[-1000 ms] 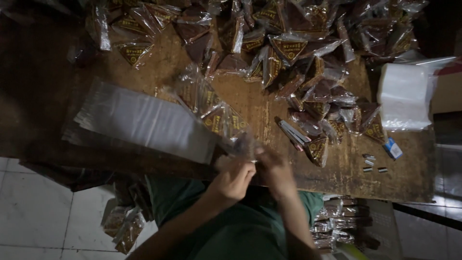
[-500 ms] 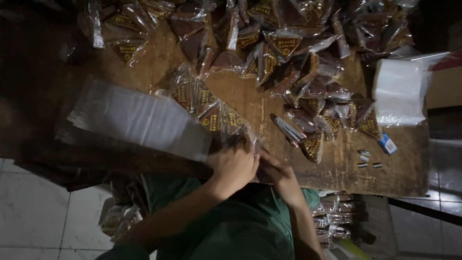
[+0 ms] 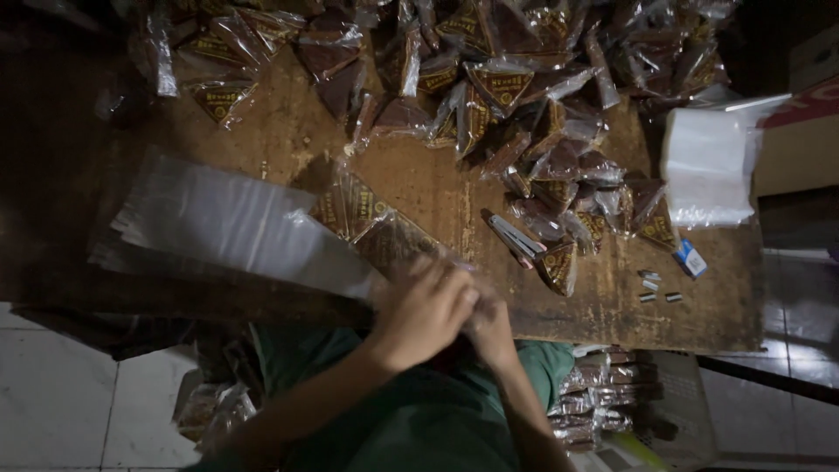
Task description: Packing small triangular snack packets into larger plastic bags and sealing them with a stapler.
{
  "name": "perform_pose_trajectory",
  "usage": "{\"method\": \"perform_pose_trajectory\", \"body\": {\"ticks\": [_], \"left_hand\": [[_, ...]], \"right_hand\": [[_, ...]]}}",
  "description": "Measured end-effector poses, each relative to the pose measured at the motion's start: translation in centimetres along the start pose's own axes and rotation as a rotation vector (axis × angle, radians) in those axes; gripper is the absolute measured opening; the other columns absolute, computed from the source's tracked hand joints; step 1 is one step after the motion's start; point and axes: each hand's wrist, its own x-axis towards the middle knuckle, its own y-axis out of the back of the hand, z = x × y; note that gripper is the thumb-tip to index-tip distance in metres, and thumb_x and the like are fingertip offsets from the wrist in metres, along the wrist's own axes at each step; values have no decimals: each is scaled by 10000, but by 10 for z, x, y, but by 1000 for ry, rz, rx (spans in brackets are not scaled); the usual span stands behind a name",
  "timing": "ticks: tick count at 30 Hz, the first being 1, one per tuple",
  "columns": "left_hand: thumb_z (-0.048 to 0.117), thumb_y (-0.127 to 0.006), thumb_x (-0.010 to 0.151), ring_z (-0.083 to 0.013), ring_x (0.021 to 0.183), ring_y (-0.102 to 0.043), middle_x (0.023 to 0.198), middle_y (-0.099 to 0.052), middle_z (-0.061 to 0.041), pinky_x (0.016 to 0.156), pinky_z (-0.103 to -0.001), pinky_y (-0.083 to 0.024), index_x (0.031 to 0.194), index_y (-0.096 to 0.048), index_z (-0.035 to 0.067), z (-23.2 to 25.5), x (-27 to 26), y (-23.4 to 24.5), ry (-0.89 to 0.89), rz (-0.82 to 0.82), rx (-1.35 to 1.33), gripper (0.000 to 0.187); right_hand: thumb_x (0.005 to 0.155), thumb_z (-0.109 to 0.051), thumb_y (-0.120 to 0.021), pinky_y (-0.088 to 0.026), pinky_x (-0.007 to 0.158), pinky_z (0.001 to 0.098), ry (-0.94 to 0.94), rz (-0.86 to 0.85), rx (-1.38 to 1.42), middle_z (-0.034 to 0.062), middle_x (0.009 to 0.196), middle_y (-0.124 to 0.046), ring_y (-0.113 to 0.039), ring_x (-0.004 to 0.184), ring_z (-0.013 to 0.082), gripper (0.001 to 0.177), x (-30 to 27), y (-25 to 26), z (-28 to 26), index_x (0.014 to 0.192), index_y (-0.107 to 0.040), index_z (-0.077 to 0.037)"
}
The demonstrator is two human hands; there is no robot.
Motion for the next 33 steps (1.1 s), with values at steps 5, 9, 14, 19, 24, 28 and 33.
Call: {"method": "perform_pose_trajectory", "body": {"ticks": [5,9,14,19,24,28,33], "left_hand": [[351,-433,1028,-344,1514,-293,1648,-341,-108,1144,-607,-209,1535,-434,128,4,-44,-3,135,-102,282,554],[560,-447,1008,-298,1523,-330,1622,-379,-152,1191,-604,-261,1526,-428,-8,29,-69,4,68,-132,105,769],[361,-684,929,-328,988,-516,1182,-606,-217,846,-426,-428,1517,-428,61,22,-29,45,40,-241,-202,708],[294,-908,771,-354,1466,-409,1621,-339,-238,1247,-436,-351,1598,-181,112,-17,25,80,-48,-181,-125,1116],[492,-857,712,-217,974,-732,1163,-747,-62,785,-286,-633,1244,-641,125,-26,62,82,-177,-351,-496,681],[545,-802,750,-62,599,-644,1067,-779,28,567,-190,-565,1174,-710,147,-19,57,55,-133,-152,-585,589],[554,-738,852,-4,463,-455,855,-768,72,980,-269,-544,1281,-689,244,-18,50,48,-183,-50,-523,531]], "right_hand": [[957,-523,-575,-518,972,508,-228,-81,-242,255,1259,-703,-631,1242,387,645,-10,-30,-143,1268,-687,31],[1005,-382,-318,-529,1054,372,-540,191,-63,122,1373,-702,-670,1272,259,558,-5,-24,-130,1337,-673,-109],[1035,-499,-132,-571,857,377,-261,400,-251,126,1108,-746,-718,1021,264,672,2,-40,-76,1234,-678,-163],[1130,-330,-317,-222,371,238,241,334,-133,-71,543,-403,-316,437,43,499,17,4,-83,660,-429,-204],[1007,-153,-417,-302,1165,605,1018,-32,-681,-27,394,-325,-403,343,131,513,14,45,-176,494,-437,-144],[1018,-150,-451,-386,385,225,929,-94,-596,-33,566,-492,-444,432,71,361,21,117,-171,659,-493,-159],[1174,-441,-433,-447,897,206,494,464,-413,90,1433,-537,-538,1162,133,538,-12,132,-237,1531,-445,-39]]}}
